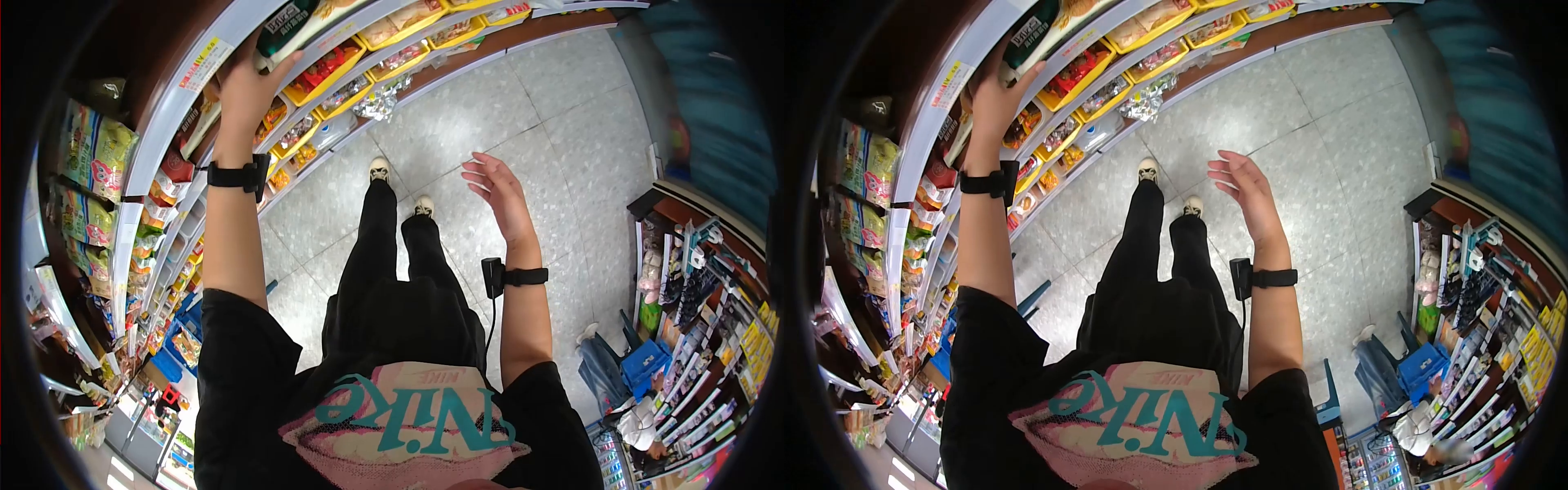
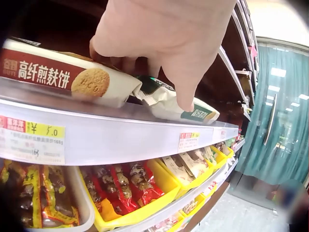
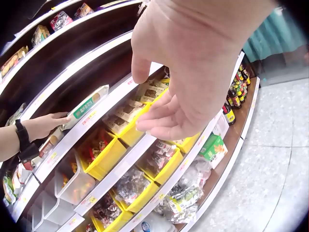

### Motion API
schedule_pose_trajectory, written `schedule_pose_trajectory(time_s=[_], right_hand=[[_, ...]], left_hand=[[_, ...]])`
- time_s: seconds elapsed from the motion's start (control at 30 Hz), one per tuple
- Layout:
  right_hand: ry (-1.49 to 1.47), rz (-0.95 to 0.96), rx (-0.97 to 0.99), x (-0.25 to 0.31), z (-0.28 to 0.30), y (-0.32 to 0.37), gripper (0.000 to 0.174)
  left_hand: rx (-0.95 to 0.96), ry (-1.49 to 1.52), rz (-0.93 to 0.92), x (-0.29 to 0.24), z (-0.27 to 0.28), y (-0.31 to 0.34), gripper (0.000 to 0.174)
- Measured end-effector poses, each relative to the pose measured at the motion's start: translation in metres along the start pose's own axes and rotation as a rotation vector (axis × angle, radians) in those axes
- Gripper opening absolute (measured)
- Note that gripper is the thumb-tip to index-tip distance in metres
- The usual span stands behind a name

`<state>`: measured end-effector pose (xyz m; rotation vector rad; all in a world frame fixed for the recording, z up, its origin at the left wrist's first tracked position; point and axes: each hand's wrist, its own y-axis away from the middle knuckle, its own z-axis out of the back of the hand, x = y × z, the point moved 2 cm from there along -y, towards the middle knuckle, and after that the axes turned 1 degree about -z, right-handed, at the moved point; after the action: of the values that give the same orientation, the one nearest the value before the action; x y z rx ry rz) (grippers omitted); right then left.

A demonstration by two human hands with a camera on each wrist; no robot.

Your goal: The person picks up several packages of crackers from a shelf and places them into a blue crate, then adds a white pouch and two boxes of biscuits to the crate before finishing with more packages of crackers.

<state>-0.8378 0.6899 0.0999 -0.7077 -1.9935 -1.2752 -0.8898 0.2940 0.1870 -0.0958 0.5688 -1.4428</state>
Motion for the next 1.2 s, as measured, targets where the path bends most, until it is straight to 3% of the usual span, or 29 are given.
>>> schedule_pose_trajectory(time_s=[0.13, 0.23, 0.47, 0.53, 0.57, 0.73, 0.93, 1.13, 1.2], right_hand=[[-0.011, 0.01, 0.002, 0.003, 0.001, 0.011, 0.042], [-0.01, 0.012, 0.0, 0.006, 0.004, 0.021, 0.039], [-0.009, 0.029, 0.003, -0.004, 0.018, 0.043, 0.039], [0.006, 0.007, 0.008, -0.009, 0.022, 0.048, 0.04], [0.005, 0.01, 0.008, -0.01, 0.024, 0.05, 0.04], [0.0, -0.026, 0.02, -0.02, 0.028, 0.064, 0.039], [-0.001, -0.027, 0.057, -0.027, 0.009, 0.081, 0.039], [0.02, 0.059, 0.019, -0.025, -0.026, 0.113, 0.041], [0.045, 0.084, 0.001, -0.028, -0.044, 0.127, 0.041]], left_hand=[[0.021, -0.128, 0.065, 0.004, -0.001, -0.001, 0.074], [0.134, -0.151, 0.253, 0.009, -0.005, -0.003, 0.079], [0.086, -0.219, 0.126, 0.004, -0.005, -0.008, 0.081], [0.196, -0.135, 0.359, -0.009, 0.0, -0.003, 0.079], [-0.051, -0.207, 0.116, -0.017, 0.001, 0.005, 0.074], [-0.13, -0.085, -0.117, -0.056, 0.013, 0.058, 0.065], [0.193, 0.177, -0.03, -0.043, -0.004, 0.167, 0.053], [1.104, 0.436, 0.214, 0.021, -0.015, 0.297, 0.048], [1.208, 0.249, 0.181, 0.046, -0.01, 0.331, 0.048]])
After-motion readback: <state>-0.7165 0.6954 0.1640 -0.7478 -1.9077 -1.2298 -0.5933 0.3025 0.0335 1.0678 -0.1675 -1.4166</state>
